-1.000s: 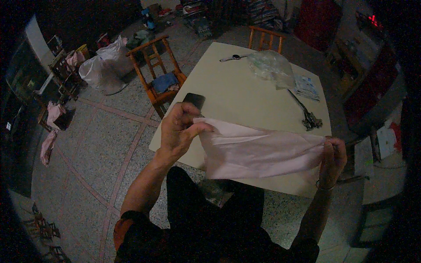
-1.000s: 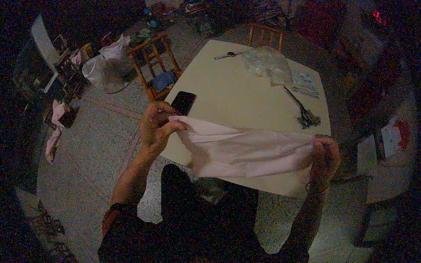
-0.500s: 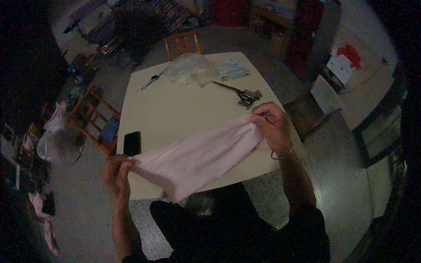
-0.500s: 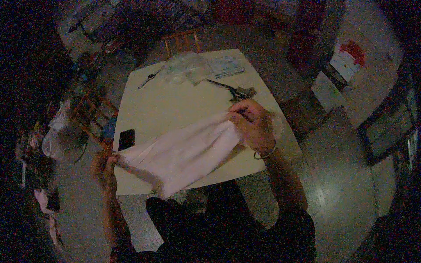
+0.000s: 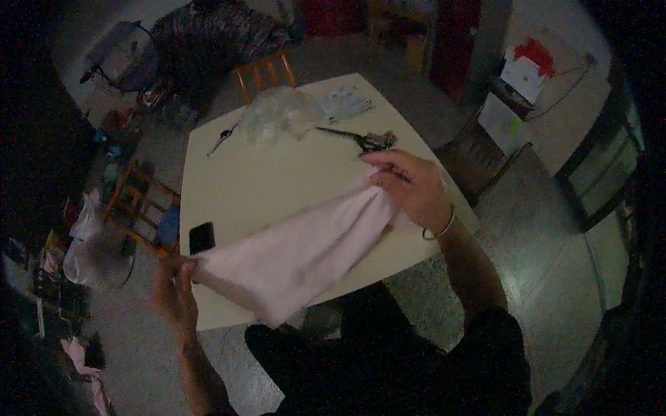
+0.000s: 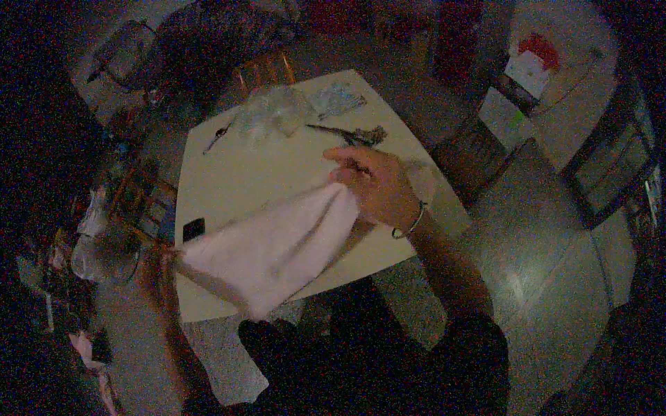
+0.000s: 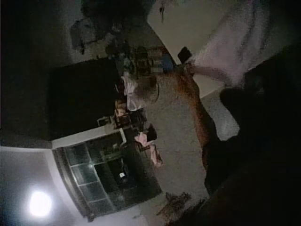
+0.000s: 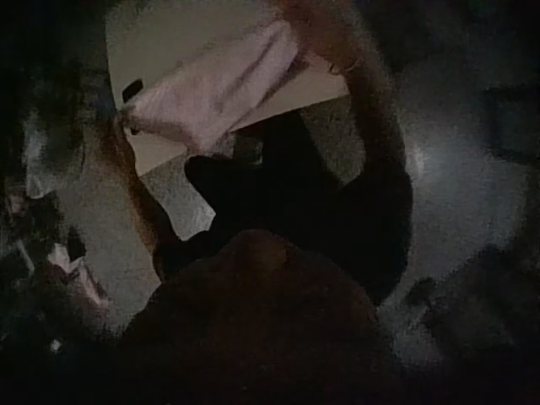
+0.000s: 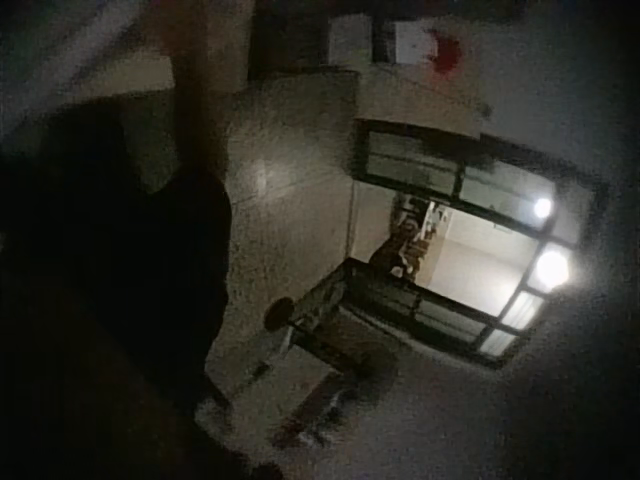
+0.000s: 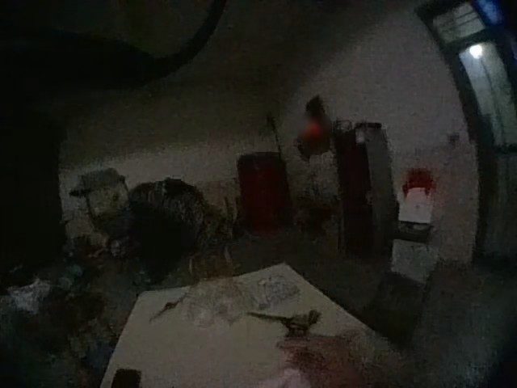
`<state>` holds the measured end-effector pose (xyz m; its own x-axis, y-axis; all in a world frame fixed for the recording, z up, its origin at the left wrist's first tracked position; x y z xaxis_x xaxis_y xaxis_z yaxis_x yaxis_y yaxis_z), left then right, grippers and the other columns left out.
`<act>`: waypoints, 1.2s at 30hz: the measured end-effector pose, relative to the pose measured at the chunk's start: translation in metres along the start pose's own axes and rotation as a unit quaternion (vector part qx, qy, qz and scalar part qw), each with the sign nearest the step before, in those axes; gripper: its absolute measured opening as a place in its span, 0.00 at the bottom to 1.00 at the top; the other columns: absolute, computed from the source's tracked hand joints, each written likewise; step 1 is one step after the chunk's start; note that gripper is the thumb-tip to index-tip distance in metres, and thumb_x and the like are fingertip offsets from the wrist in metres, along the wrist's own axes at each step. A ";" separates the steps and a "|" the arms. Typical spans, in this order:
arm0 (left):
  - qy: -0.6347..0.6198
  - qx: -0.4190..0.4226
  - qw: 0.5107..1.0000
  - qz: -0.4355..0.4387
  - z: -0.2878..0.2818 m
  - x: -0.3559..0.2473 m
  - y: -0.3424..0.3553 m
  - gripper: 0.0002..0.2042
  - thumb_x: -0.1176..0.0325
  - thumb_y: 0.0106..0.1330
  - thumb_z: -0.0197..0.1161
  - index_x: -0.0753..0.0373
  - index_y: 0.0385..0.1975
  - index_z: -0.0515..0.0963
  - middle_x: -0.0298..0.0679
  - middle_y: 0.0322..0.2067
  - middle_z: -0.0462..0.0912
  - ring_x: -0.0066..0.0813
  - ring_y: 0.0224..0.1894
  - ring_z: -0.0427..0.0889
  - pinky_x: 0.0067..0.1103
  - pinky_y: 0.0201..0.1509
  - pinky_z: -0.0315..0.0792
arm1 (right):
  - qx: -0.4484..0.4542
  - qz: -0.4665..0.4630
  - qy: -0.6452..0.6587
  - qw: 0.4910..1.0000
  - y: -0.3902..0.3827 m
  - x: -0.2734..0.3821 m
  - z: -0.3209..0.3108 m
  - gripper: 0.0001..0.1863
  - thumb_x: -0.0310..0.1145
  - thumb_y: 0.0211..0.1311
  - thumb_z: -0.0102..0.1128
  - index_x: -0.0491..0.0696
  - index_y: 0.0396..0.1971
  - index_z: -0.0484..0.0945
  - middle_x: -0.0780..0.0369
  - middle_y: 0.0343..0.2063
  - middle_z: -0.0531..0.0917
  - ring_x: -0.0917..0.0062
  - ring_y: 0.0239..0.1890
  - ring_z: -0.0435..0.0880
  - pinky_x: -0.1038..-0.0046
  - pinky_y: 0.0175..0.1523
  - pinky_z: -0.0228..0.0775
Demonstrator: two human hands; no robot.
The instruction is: The person removes a piece of pink fabric from a plastic bag, spreads it on a table, folds it, and cuts several small pieces from the fabric using scissors.
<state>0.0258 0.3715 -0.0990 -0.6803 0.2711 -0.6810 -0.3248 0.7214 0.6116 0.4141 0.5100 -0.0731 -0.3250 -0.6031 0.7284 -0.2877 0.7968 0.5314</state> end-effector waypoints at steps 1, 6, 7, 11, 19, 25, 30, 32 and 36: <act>-0.003 0.017 1.000 -0.001 0.004 -0.012 0.006 0.06 0.69 0.65 0.60 0.64 0.31 0.76 0.37 0.26 0.79 0.23 0.30 0.77 0.22 0.34 0.72 | 0.006 0.008 -0.011 1.000 0.001 -0.002 -0.002 0.15 0.22 0.60 0.57 0.45 0.48 0.79 0.62 0.34 0.81 0.83 0.37 0.79 0.80 0.45 0.72; -0.011 0.080 0.995 0.054 0.005 -0.028 0.043 0.05 0.69 0.66 0.59 0.64 0.34 0.77 0.36 0.28 0.80 0.24 0.33 0.78 0.22 0.37 0.72 | 0.002 -0.015 -0.057 0.998 0.013 -0.002 -0.016 0.12 0.31 0.59 0.61 0.44 0.42 0.80 0.58 0.34 0.84 0.75 0.37 0.84 0.74 0.43 0.75; -0.048 0.096 0.994 0.031 0.006 -0.027 0.049 0.05 0.69 0.67 0.59 0.64 0.35 0.77 0.35 0.28 0.80 0.25 0.35 0.78 0.22 0.38 0.73 | 0.013 -0.023 -0.065 0.998 0.013 -0.001 -0.016 0.11 0.31 0.60 0.61 0.44 0.41 0.80 0.58 0.34 0.84 0.75 0.37 0.84 0.74 0.43 0.75; -0.097 0.048 0.993 -0.044 -0.004 -0.025 0.080 0.07 0.68 0.67 0.60 0.65 0.37 0.77 0.36 0.32 0.79 0.26 0.38 0.78 0.22 0.38 0.73 | 0.018 -0.048 -0.063 0.997 0.042 0.007 -0.024 0.10 0.34 0.61 0.61 0.44 0.39 0.80 0.60 0.34 0.84 0.73 0.36 0.84 0.73 0.43 0.75; -0.071 -0.012 0.986 0.148 -0.027 -0.139 0.172 0.09 0.68 0.68 0.54 0.63 0.41 0.79 0.38 0.40 0.80 0.29 0.41 0.79 0.24 0.47 0.73 | -0.195 -0.071 0.088 0.974 0.082 0.080 -0.094 0.14 0.32 0.61 0.60 0.46 0.46 0.78 0.61 0.39 0.82 0.77 0.42 0.80 0.73 0.48 0.74; 0.266 -0.004 0.873 0.409 -0.022 -0.139 0.198 0.08 0.71 0.65 0.55 0.61 0.35 0.81 0.37 0.40 0.80 0.29 0.42 0.80 0.23 0.43 0.74 | -0.188 -0.034 -0.100 0.976 0.107 0.084 -0.102 0.13 0.31 0.61 0.57 0.45 0.44 0.80 0.61 0.37 0.83 0.77 0.40 0.80 0.74 0.46 0.72; -0.037 0.147 0.979 0.134 -0.046 -0.135 0.179 0.20 0.57 0.63 0.56 0.63 0.50 0.65 0.43 0.51 0.66 0.37 0.52 0.70 0.31 0.53 0.66 | -0.207 -0.135 -0.108 0.963 0.135 0.067 -0.053 0.15 0.38 0.63 0.57 0.47 0.47 0.78 0.58 0.45 0.81 0.69 0.46 0.80 0.68 0.54 0.72; -0.345 0.235 0.908 0.028 -0.009 -0.134 0.179 0.28 0.52 0.62 0.56 0.63 0.56 0.58 0.46 0.56 0.60 0.40 0.56 0.66 0.34 0.57 0.63 | -0.190 -0.074 -0.097 0.974 0.145 0.048 -0.053 0.16 0.39 0.63 0.57 0.47 0.47 0.78 0.58 0.45 0.81 0.69 0.45 0.80 0.68 0.54 0.72; -0.177 0.228 0.952 0.103 0.028 -0.108 0.189 0.15 0.63 0.58 0.62 0.63 0.43 0.71 0.45 0.40 0.74 0.39 0.41 0.76 0.32 0.45 0.72 | -0.164 -0.004 -0.089 0.982 0.170 0.031 -0.011 0.19 0.43 0.63 0.57 0.46 0.47 0.78 0.57 0.44 0.81 0.68 0.44 0.80 0.67 0.52 0.73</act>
<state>0.0559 0.4963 0.0788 -0.4091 0.5766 -0.7072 0.1666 0.8092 0.5633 0.3651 0.6274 0.0449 -0.4838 -0.5840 0.6519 0.0057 0.7427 0.6696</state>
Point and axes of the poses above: each hand's wrist, its own y-axis towards the middle knuckle, its own z-axis out of the palm, x = y × z, the point moved 4 cm from there along y, towards the middle knuckle
